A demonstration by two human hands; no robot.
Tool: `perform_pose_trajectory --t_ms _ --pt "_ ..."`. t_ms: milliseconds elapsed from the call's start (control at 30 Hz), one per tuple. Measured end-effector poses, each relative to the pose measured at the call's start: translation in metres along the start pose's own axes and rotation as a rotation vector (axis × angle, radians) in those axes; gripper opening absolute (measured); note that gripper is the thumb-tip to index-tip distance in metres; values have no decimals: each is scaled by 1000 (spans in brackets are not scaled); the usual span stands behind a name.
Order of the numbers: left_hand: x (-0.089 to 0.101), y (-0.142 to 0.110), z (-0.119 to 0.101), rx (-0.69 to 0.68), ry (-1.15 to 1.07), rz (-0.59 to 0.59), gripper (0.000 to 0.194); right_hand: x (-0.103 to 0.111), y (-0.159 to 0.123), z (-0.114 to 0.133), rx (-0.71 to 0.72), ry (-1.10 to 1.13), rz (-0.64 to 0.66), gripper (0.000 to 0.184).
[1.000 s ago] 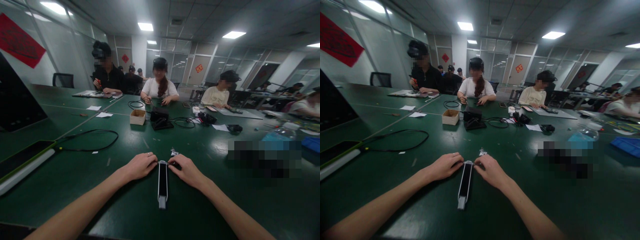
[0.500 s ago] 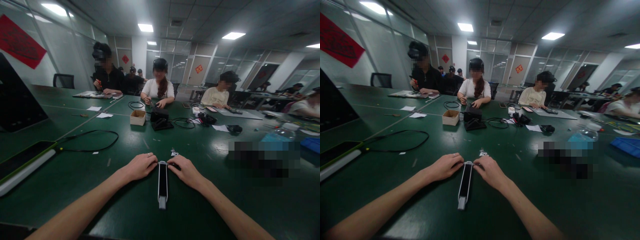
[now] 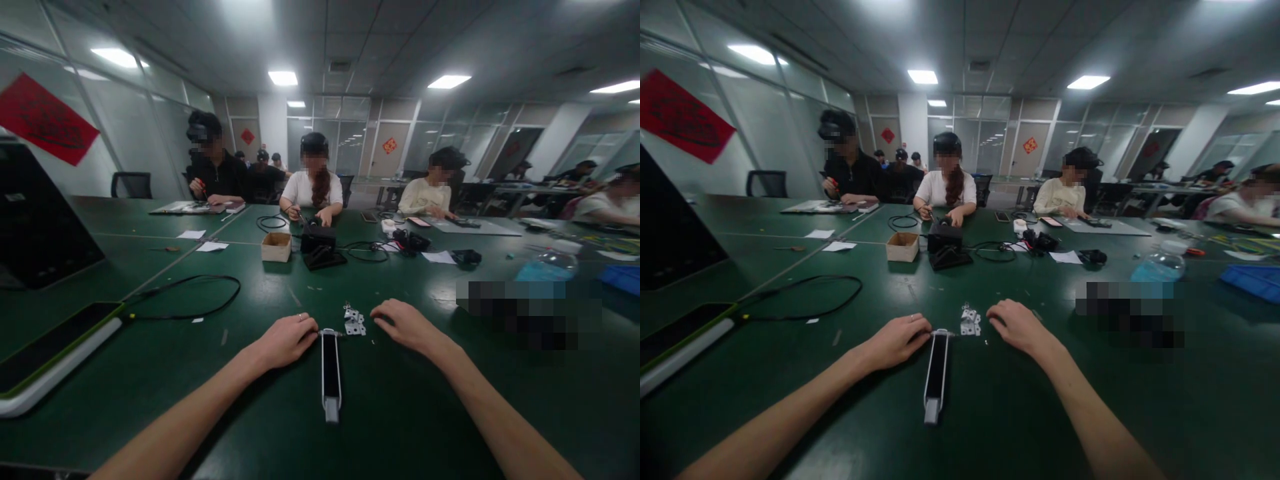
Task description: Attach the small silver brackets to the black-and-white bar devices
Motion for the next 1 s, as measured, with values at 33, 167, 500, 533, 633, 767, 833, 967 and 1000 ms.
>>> perform_pose_trajectory --t_ms 33,167,500,533,633,767,833,967,1000 --pt "1 -1 -1 4 -2 3 17 1 -1 1 -17 21 49 25" --pt "3 -3 -3 29 0 13 18 7 -5 16 -82 128 216 24" --pt "5 -6 -6 59 9 7 16 1 -5 27 -233 301 277 14" --pt "5 -6 -6 58 6 7 16 0 -5 27 -254 320 280 13" --pt "4 -6 -7 56 9 9 16 -3 -6 27 -297 315 264 10" --pt "6 -6 -9 51 39 16 15 -5 -5 29 -240 272 230 7" --pt "7 -6 -10 45 43 18 15 -6 -3 35 -180 278 179 7" --pt "7 -6 -10 51 34 19 14 -11 2 54 -30 262 -23 15" --pt "7 -5 -10 51 34 16 15 -12 3 60 3 265 -40 17"
Point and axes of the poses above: each hand's wrist, its own y-axis towards the middle knuckle, its own x-axis out of the back of the hand, z = x × y, the point moved 1 cm from there along y, towards the middle knuckle, and after that the axes turned 3 degrees about z, right-handed, at the moved point
